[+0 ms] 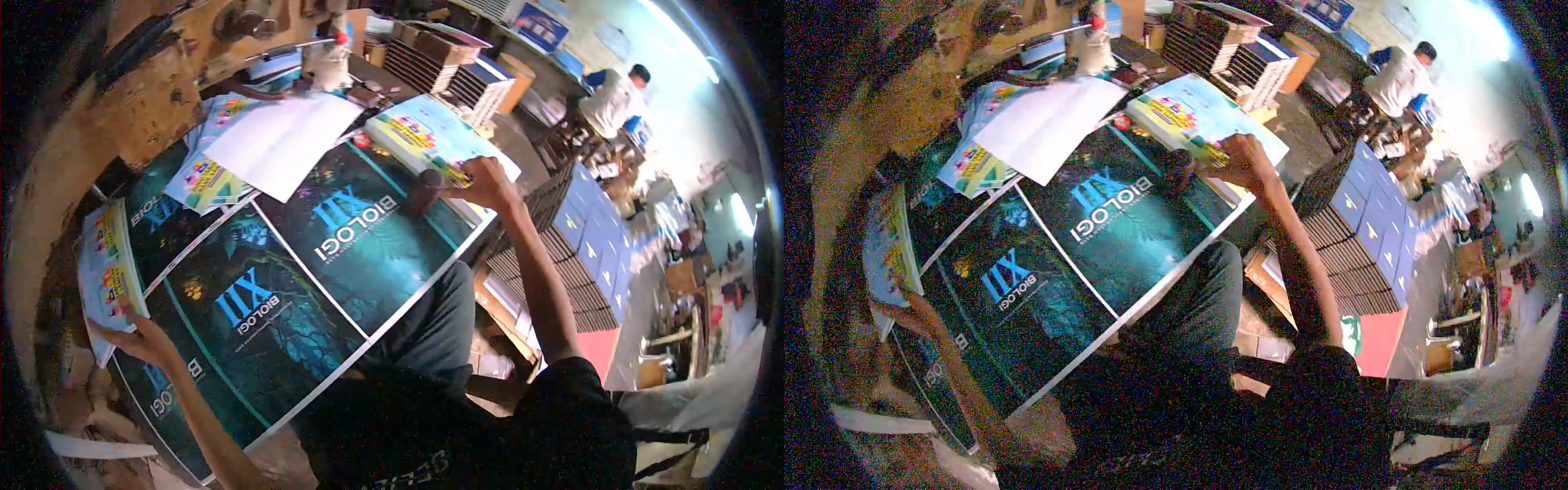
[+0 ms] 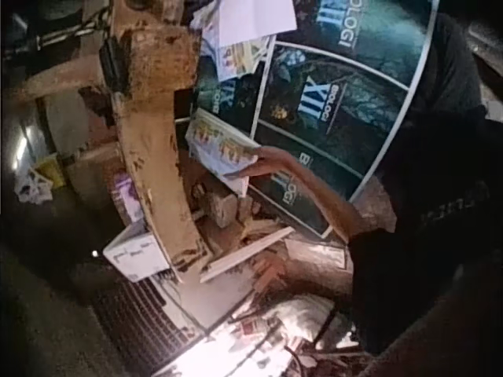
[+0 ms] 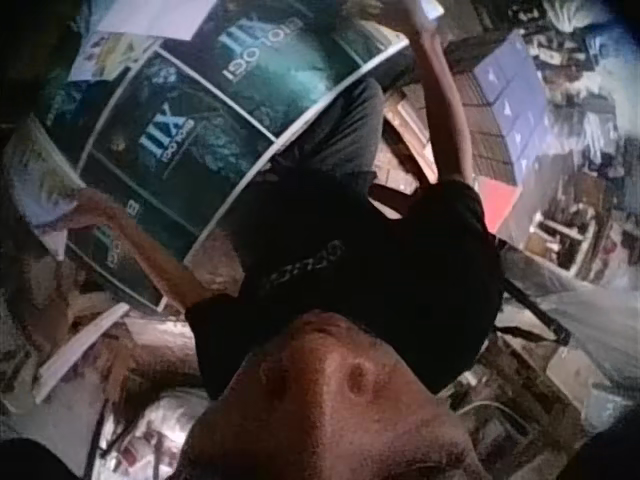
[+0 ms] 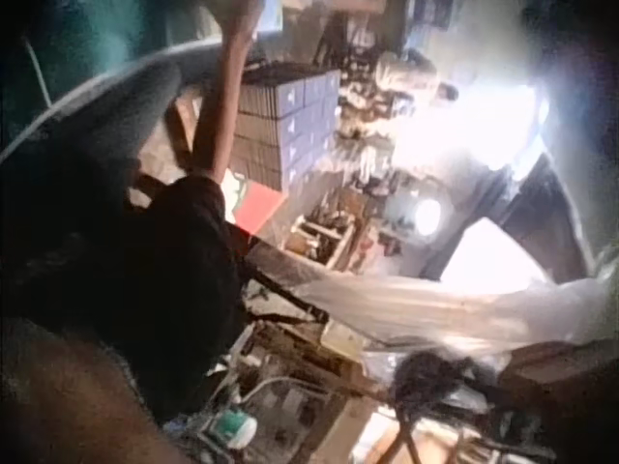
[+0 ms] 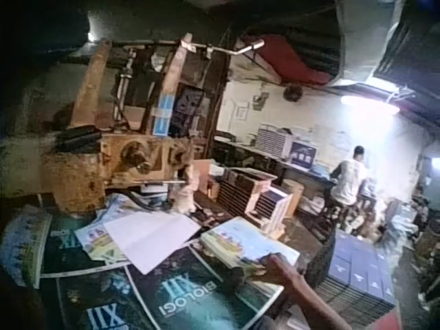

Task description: The person folds printed paper sheets and covers into booklets by hand, presses the folded creases with a wooden tool, and stacks them on the table.

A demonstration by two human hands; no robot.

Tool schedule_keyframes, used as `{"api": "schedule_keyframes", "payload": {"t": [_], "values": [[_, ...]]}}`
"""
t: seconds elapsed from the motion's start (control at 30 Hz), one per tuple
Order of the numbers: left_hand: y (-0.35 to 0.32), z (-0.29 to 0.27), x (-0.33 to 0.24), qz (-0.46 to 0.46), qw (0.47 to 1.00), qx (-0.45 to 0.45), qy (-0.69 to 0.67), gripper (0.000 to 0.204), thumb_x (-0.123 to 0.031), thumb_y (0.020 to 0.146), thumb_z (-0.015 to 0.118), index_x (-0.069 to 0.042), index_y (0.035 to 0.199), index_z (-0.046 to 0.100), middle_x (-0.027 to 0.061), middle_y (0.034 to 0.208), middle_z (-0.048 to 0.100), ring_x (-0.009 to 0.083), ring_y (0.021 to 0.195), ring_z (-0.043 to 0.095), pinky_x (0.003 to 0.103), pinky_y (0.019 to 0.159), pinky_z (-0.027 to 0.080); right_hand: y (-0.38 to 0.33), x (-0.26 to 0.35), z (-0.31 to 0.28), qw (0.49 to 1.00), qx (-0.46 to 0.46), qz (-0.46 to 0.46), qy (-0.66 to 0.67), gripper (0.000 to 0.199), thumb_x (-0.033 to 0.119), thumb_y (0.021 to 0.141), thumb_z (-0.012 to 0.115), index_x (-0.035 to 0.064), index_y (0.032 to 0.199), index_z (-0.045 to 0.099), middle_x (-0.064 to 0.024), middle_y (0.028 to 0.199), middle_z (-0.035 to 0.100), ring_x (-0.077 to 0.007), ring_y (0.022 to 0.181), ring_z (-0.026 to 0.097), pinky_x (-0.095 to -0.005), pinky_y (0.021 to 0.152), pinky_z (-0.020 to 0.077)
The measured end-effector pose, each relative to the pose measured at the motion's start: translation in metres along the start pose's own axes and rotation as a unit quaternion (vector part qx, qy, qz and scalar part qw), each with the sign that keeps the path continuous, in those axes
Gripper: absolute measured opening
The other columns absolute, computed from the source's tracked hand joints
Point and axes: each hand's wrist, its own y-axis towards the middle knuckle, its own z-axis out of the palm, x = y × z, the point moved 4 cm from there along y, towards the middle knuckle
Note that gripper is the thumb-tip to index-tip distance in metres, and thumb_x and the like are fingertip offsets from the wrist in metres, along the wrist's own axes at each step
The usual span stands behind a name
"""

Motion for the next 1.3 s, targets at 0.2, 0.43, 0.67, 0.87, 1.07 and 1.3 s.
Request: {"api": "schedule_keyframes", "payload": {"t": [0.2, 0.43, 0.67, 0.87, 1.07, 1.3], "values": [[-0.04, 0.02, -0.086, 0.035, 0.934, 0.286, -0.21, 0.043, -0.007, 0.095, 0.06, -0.001, 0.136, 0.047, 0.0143, 0.121, 0.062, 0.0198, 0.09, 0.067, 0.031, 0.079, 0.055, 0.008, -0.004, 0.0, 0.999, 0.038, -0.007, 0.019, 0.072, 0.072, 0.064, 0.074, 0.0006, 0.07, 0.068, -0.0201, 0.066, 0.063, -0.036, 0.067, 0.06, -0.0448, 0.067, 0.0482], [-0.045, 0.026, -0.076, -0.03, 0.899, 0.359, -0.248, 0.039, -0.008, 0.095, 0.06, -0.003, 0.133, 0.049, 0.0148, 0.108, 0.067, 0.0179, 0.085, 0.065, 0.029, 0.074, 0.055, 0.006, 0.013, -0.016, 0.996, 0.004, -0.074, 0.055, 0.054, 0.046, 0.069, 0.084, 0.0, 0.056, 0.058, -0.0078, 0.046, 0.044, -0.0136, 0.045, 0.034, -0.0367, 0.046, 0.0311], [-0.045, 0.035, -0.064, -0.098, 0.873, 0.406, -0.254, 0.035, -0.011, 0.096, 0.06, -0.001, 0.129, 0.05, 0.0158, 0.105, 0.067, 0.0179, 0.085, 0.066, 0.029, 0.076, 0.053, 0.013, 0.0, -0.007, 0.996, 0.012, -0.063, 0.068, 0.057, 0.047, 0.071, 0.082, 0.0007, 0.053, 0.054, -0.0047, 0.045, 0.038, -0.0106, 0.046, 0.03, -0.0366, 0.045, 0.0264], [-0.044, 0.034, -0.077, -0.029, 0.889, 0.4, -0.221, 0.032, -0.013, 0.097, 0.059, -0.001, 0.126, 0.052, 0.0152, 0.103, 0.067, 0.0171, 0.086, 0.065, 0.029, 0.077, 0.052, 0.017, -0.013, 0.0, 0.997, 0.041, -0.009, 0.062, 0.06, 0.058, 0.068, 0.08, 0.0024, 0.056, 0.06, -0.0093, 0.047, 0.049, -0.0156, 0.045, 0.042, -0.0378, 0.047, 0.0364], [-0.047, 0.039, -0.075, -0.036, 0.879, 0.427, -0.21, 0.031, -0.012, 0.097, 0.058, -0.001, 0.125, 0.052, 0.015, 0.103, 0.066, 0.0181, 0.087, 0.064, 0.03, 0.079, 0.053, 0.013, -0.021, 0.006, 0.998, 0.037, 0.015, 0.037, 0.058, 0.058, 0.068, 0.08, 0.0016, 0.064, 0.068, -0.0113, 0.049, 0.052, -0.0173, 0.046, 0.043, -0.0384, 0.05, 0.0383], [-0.047, 0.039, -0.067, -0.012, 0.892, 0.407, -0.195, 0.029, -0.011, 0.097, 0.059, -0.002, 0.124, 0.053, 0.0162, 0.103, 0.068, 0.0204, 0.093, 0.066, 0.032, 0.083, 0.053, 0.018, -0.017, 0.013, 0.999, 0.036, 0.018, 0.014, 0.072, 0.066, 0.057, 0.081, -0.0027, 0.071, 0.067, -0.0203, 0.069, 0.066, -0.0357, 0.063, 0.065, -0.0438, 0.062, 0.0525]]}}
